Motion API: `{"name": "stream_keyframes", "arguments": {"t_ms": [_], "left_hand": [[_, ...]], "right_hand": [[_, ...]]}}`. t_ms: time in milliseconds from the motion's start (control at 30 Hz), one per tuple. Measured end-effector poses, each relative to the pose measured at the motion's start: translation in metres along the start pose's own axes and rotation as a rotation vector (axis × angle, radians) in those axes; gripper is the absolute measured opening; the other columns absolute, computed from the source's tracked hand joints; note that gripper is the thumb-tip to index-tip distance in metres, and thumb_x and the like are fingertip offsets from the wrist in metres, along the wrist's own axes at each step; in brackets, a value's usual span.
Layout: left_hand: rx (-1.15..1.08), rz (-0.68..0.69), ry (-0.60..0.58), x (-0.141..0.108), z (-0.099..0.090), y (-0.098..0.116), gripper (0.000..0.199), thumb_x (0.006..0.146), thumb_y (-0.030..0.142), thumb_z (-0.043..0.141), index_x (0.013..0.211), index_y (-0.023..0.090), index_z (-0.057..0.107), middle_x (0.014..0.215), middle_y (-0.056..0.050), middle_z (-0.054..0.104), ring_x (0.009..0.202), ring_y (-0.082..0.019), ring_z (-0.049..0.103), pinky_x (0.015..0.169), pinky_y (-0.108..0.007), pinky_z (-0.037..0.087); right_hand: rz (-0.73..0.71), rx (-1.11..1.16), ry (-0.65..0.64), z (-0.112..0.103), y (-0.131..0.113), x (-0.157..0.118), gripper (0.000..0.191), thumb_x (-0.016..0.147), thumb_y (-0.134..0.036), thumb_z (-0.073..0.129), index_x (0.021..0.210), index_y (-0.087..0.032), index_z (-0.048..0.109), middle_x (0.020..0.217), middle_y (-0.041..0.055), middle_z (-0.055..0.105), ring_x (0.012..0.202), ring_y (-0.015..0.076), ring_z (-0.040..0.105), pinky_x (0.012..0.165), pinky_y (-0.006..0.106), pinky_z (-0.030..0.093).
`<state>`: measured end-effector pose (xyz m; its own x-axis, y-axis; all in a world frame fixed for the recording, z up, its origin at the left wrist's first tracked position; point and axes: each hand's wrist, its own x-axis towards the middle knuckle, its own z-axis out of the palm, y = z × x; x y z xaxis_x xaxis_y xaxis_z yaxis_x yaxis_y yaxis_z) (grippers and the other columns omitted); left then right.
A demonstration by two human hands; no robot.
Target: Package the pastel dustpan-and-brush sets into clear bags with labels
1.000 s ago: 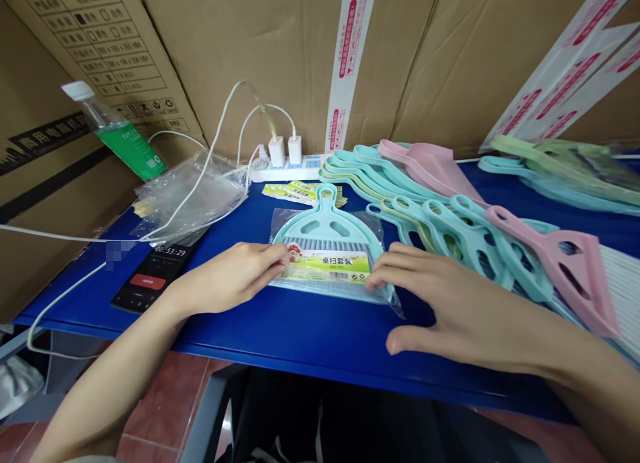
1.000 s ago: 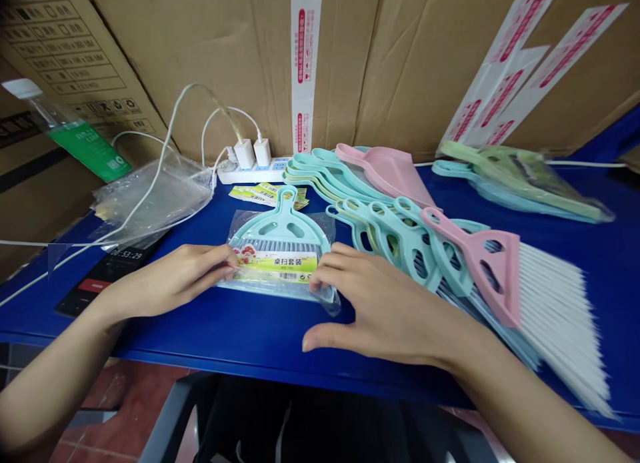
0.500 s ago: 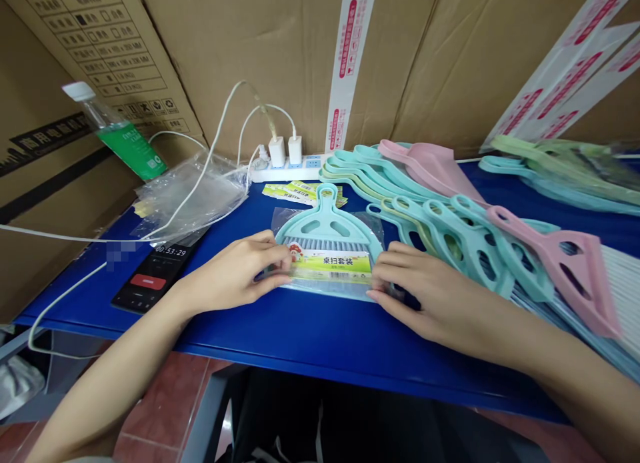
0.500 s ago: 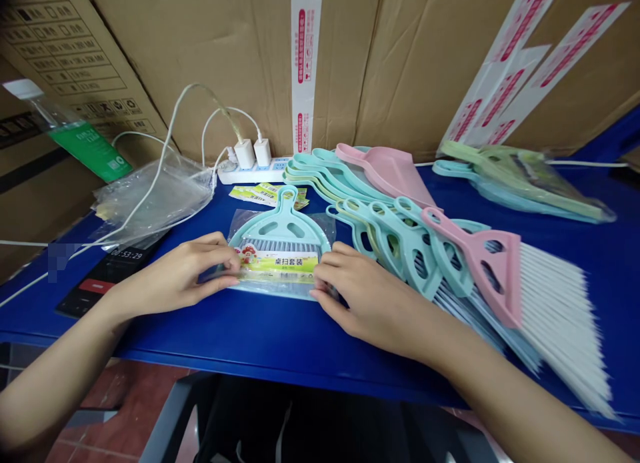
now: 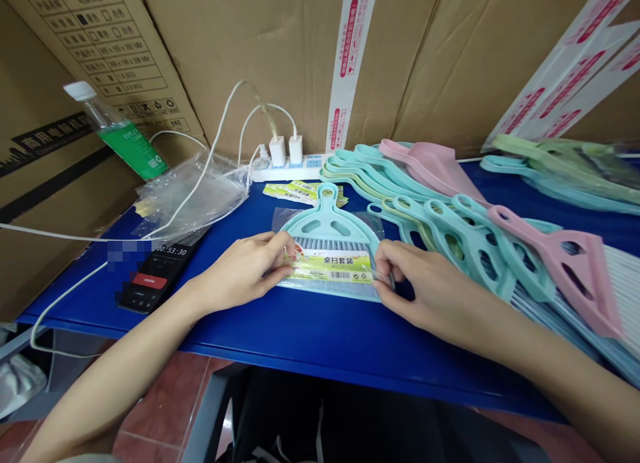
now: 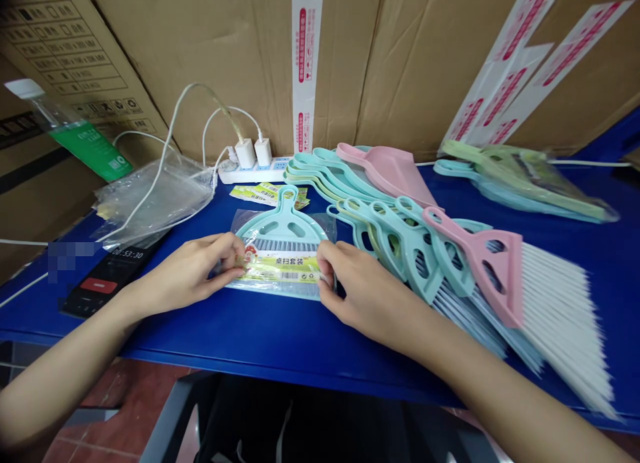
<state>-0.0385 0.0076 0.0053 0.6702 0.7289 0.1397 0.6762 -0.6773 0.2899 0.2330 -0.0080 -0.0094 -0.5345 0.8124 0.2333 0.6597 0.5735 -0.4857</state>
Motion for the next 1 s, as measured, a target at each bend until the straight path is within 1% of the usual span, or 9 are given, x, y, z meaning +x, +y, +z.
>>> {"name": "stream_keyframes", "arguments": {"t_ms": [100, 200, 367, 467, 533, 700, 767, 867, 1000], "left_hand": [[-0.002, -0.017, 0.011, 0.000, 0.002, 0.001, 0.013, 0.091, 0.017, 0.049, 0.086, 0.023, 0.038, 0.080, 0.001, 0.059, 0.085, -0.017, 0.064, 0.065, -0.026, 0.046], [-0.022, -0.027, 0.008, 0.000, 0.004, 0.002, 0.014, 0.091, 0.016, 0.046, 0.087, 0.024, 0.035, 0.071, 0.005, 0.053, 0.072, -0.015, 0.061, 0.061, -0.025, 0.043], [-0.038, -0.076, -0.009, 0.001, 0.005, 0.004, 0.016, 0.088, 0.014, 0.046, 0.089, 0.024, 0.035, 0.069, 0.007, 0.050, 0.060, -0.013, 0.054, 0.059, -0.024, 0.041], [-0.025, -0.095, -0.005, 0.001, 0.005, 0.005, 0.018, 0.086, 0.011, 0.047, 0.090, 0.024, 0.036, 0.072, 0.007, 0.051, 0.061, -0.012, 0.052, 0.057, -0.024, 0.038], [0.010, -0.073, 0.012, 0.002, 0.006, 0.006, 0.017, 0.086, 0.009, 0.046, 0.089, 0.023, 0.038, 0.074, 0.005, 0.052, 0.064, -0.013, 0.051, 0.058, -0.024, 0.038], [0.235, 0.097, 0.110, 0.003, 0.008, 0.011, 0.018, 0.087, 0.004, 0.043, 0.091, 0.018, 0.054, 0.091, -0.006, 0.058, 0.084, -0.020, 0.047, 0.073, -0.032, 0.042], [0.285, 0.161, 0.088, 0.003, 0.008, 0.012, 0.027, 0.090, 0.004, 0.040, 0.100, 0.018, 0.061, 0.096, -0.008, 0.058, 0.088, -0.022, 0.046, 0.076, -0.034, 0.040], [0.299, 0.226, -0.004, 0.004, 0.007, 0.012, 0.037, 0.094, 0.005, 0.039, 0.114, 0.023, 0.064, 0.097, -0.007, 0.060, 0.088, -0.021, 0.048, 0.076, -0.033, 0.037], [0.285, 0.211, -0.074, 0.005, 0.005, 0.013, 0.043, 0.094, 0.004, 0.040, 0.118, 0.027, 0.066, 0.097, -0.005, 0.061, 0.084, -0.018, 0.051, 0.075, -0.032, 0.034]], "right_hand": [[0.029, 0.021, 0.013, 0.001, 0.000, 0.000, 0.019, 0.078, -0.015, 0.046, 0.074, -0.026, 0.031, 0.063, -0.0033, 0.048, 0.054, 0.0139, 0.049, 0.049, 0.026, 0.035], [0.039, 0.034, 0.033, 0.003, 0.000, 0.000, 0.020, 0.078, -0.014, 0.046, 0.075, -0.027, 0.030, 0.062, -0.0048, 0.046, 0.051, 0.0127, 0.048, 0.048, 0.025, 0.033], [0.079, 0.037, 0.024, 0.003, -0.002, 0.001, 0.021, 0.077, -0.014, 0.046, 0.075, -0.027, 0.030, 0.060, -0.0057, 0.044, 0.049, 0.0123, 0.046, 0.047, 0.024, 0.032], [0.083, 0.025, 0.042, 0.006, -0.004, 0.001, 0.021, 0.075, -0.014, 0.046, 0.075, -0.027, 0.029, 0.058, -0.0061, 0.044, 0.048, 0.0125, 0.045, 0.047, 0.025, 0.030], [0.086, 0.012, 0.070, 0.007, -0.004, 0.001, 0.021, 0.074, -0.014, 0.045, 0.076, -0.027, 0.029, 0.058, -0.0063, 0.044, 0.047, 0.0124, 0.044, 0.046, 0.025, 0.030], [0.093, 0.027, 0.091, 0.010, -0.004, 0.002, 0.022, 0.072, -0.014, 0.044, 0.080, -0.027, 0.029, 0.058, -0.0072, 0.044, 0.045, 0.0123, 0.044, 0.046, 0.025, 0.031], [0.097, 0.036, 0.085, 0.010, -0.004, 0.002, 0.023, 0.071, -0.013, 0.044, 0.082, -0.027, 0.028, 0.058, -0.0074, 0.045, 0.045, 0.0123, 0.044, 0.047, 0.024, 0.032], [0.095, 0.039, 0.092, 0.011, -0.003, 0.003, 0.025, 0.071, -0.013, 0.045, 0.083, -0.026, 0.028, 0.058, -0.0076, 0.045, 0.046, 0.0122, 0.045, 0.047, 0.025, 0.032], [0.088, 0.048, 0.097, 0.013, -0.001, 0.002, 0.026, 0.071, -0.012, 0.045, 0.085, -0.026, 0.028, 0.058, -0.0081, 0.044, 0.047, 0.0122, 0.046, 0.048, 0.024, 0.033]]}}
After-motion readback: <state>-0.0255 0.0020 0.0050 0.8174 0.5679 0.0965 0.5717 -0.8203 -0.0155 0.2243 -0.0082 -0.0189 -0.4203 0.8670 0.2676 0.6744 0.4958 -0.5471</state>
